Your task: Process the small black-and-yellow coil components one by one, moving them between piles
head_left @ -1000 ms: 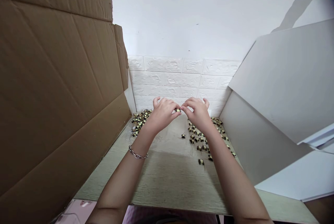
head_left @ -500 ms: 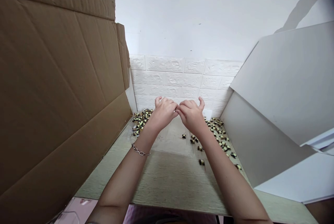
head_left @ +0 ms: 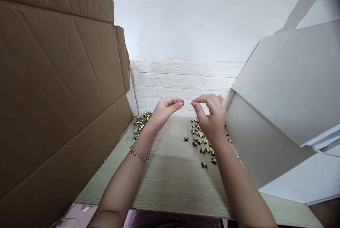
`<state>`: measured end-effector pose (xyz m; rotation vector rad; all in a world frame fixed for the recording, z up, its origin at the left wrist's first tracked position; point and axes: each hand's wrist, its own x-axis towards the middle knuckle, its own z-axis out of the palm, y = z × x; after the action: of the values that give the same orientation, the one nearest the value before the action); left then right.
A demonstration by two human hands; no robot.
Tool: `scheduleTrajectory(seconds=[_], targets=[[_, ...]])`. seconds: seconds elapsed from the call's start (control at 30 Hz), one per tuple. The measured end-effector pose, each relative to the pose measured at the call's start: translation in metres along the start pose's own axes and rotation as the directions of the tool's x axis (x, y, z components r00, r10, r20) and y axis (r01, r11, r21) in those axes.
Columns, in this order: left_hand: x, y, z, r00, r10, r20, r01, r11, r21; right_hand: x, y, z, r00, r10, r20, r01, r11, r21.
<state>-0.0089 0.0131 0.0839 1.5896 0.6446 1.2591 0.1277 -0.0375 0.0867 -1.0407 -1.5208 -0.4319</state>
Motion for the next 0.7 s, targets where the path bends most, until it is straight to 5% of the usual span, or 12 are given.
scheduleTrajectory(seconds=[0.17, 0.43, 0.7], targets=[[-0.007, 0.006, 0.005, 0.981, -0.093, 0.171, 0.142, 0.942, -0.304, 0.001, -0.009, -0.006, 0.993, 0.029, 0.117, -0.03, 1.0, 0.006], [-0.01, 0.01, 0.01, 0.972, -0.065, 0.224, 0.112, 0.973, -0.203, -0.001, -0.012, -0.008, 0.995, 0.004, 0.095, 0.005, 0.995, -0.096], [-0.011, 0.01, 0.008, 0.969, -0.088, 0.23, 0.16, 0.935, -0.317, -0.001, -0.011, -0.007, 0.995, -0.063, 0.076, 0.074, 0.986, -0.148]])
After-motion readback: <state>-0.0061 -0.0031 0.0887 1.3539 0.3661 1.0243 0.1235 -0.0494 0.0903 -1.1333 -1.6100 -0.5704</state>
